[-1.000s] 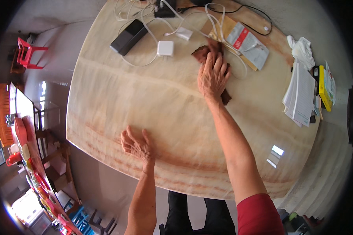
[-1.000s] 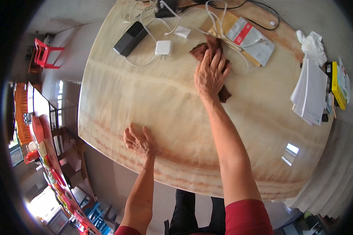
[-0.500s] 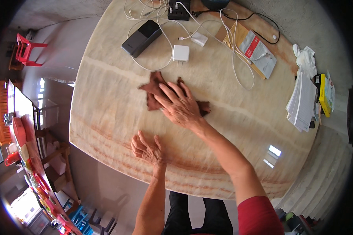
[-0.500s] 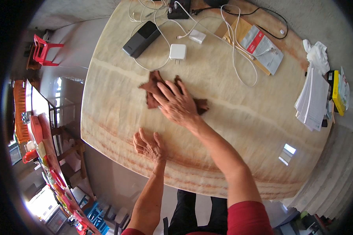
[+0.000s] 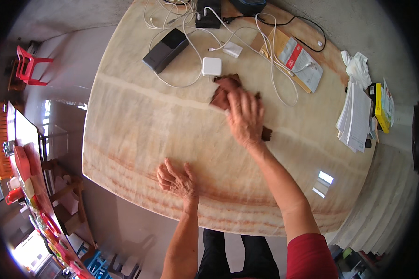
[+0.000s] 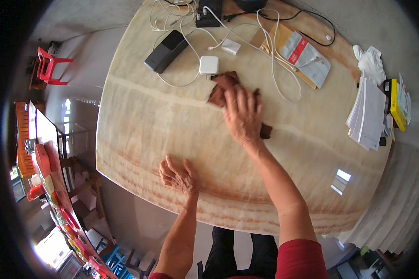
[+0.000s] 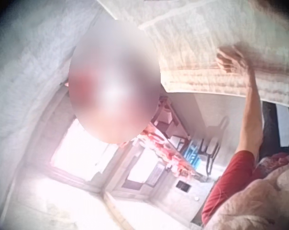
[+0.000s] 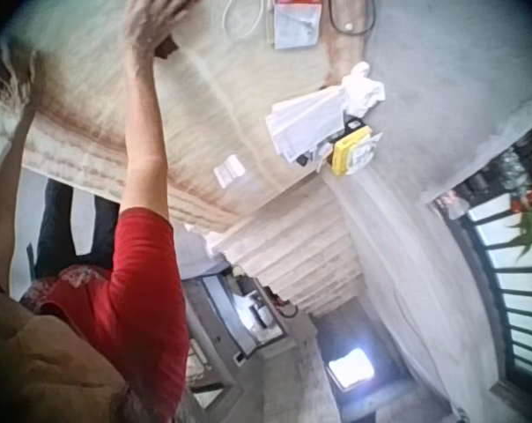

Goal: The person wipes a large table surface with a cloth, moving items like a phone, brushes, and a snack packet aside to clean underneath. The person then wipes the table surface thoroughly.

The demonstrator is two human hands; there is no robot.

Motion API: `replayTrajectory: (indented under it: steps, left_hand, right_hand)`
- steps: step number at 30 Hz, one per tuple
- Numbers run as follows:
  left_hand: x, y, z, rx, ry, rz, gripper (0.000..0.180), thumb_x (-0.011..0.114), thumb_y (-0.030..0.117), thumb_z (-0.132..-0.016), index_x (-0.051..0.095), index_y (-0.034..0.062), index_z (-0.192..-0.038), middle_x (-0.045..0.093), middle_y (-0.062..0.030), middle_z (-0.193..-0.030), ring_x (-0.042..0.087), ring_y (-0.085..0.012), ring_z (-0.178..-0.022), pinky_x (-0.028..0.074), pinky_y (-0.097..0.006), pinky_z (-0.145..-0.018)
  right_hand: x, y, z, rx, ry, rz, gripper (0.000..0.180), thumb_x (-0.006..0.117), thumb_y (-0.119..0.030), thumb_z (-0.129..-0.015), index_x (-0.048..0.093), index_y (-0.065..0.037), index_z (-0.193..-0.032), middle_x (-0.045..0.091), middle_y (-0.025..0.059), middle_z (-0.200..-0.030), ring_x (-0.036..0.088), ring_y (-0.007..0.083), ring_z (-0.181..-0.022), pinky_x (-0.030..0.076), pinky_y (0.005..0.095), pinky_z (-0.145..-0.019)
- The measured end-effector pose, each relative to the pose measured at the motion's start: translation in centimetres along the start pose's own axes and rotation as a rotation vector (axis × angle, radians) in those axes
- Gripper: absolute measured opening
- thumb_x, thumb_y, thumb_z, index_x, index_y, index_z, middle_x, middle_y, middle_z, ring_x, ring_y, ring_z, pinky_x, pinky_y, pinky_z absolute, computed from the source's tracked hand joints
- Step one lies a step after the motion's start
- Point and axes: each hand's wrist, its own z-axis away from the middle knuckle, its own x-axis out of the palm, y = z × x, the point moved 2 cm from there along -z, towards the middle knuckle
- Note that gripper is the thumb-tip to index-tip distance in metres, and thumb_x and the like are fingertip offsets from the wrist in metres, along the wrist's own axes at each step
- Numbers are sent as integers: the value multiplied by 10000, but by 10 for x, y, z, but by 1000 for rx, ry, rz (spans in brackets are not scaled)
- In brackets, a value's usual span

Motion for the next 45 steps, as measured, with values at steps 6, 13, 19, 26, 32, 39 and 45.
replayTrajectory:
  steps: [6,13,19,26,32,39,45]
  left_hand:
    - [5,-1,4,-14,-47,75,645,451,532,-899,343,98,-1364,309,-164,-1369,247,-356,-1271,182,-546,-1011]
    - [-6,-6,-1,29,-54,150,789,470,641,-832,344,77,-1368,321,-185,-1357,259,-369,-1264,189,-529,-1028]
    - [-10,0,-1,37,9,294,865,451,708,-798,354,59,-1361,328,-193,-1350,274,-364,-1265,186,-509,-1047]
    - [-6,-9,3,4,-14,356,805,484,679,-802,378,99,-1349,336,-168,-1360,268,-347,-1278,153,-518,-1059]
    - [-16,-15,-2,-26,-48,391,692,581,562,-809,445,85,-1291,347,-162,-1359,257,-346,-1283,180,-523,-1051]
    - [-42,-89,-20,-135,33,438,493,610,273,-858,458,53,-1271,438,-175,-1299,373,-346,-1228,265,-463,-1025]
    - [-26,-214,-60,-210,84,145,553,516,448,-890,430,107,-1317,393,-136,-1344,315,-321,-1276,241,-483,-1028]
  right_hand:
    - [14,1,-11,171,63,120,454,598,-251,-833,497,-169,-1268,474,119,-1203,448,319,-1100,341,503,-946]
    - [15,-73,21,-242,-122,-172,502,628,-263,-782,533,-92,-1244,444,153,-1327,376,310,-1268,293,505,-1026]
    - [33,-128,41,-509,-110,-372,403,608,-304,-788,608,-207,-1179,453,53,-1375,352,233,-1308,255,486,-1067]
    - [-28,-41,118,-105,-219,-126,461,615,-217,-795,531,-160,-1245,431,91,-1371,364,270,-1287,283,473,-1035]
    - [-49,18,238,644,-104,213,553,549,-221,-860,374,-204,-1384,332,142,-1425,325,334,-1302,251,504,-1044]
    - [-26,-39,247,771,-44,318,593,521,-308,-896,295,-166,-1425,256,202,-1458,260,390,-1332,218,550,-1047]
    - [14,-99,114,466,-5,207,604,575,-337,-856,364,-130,-1382,284,236,-1430,279,389,-1319,216,575,-1042]
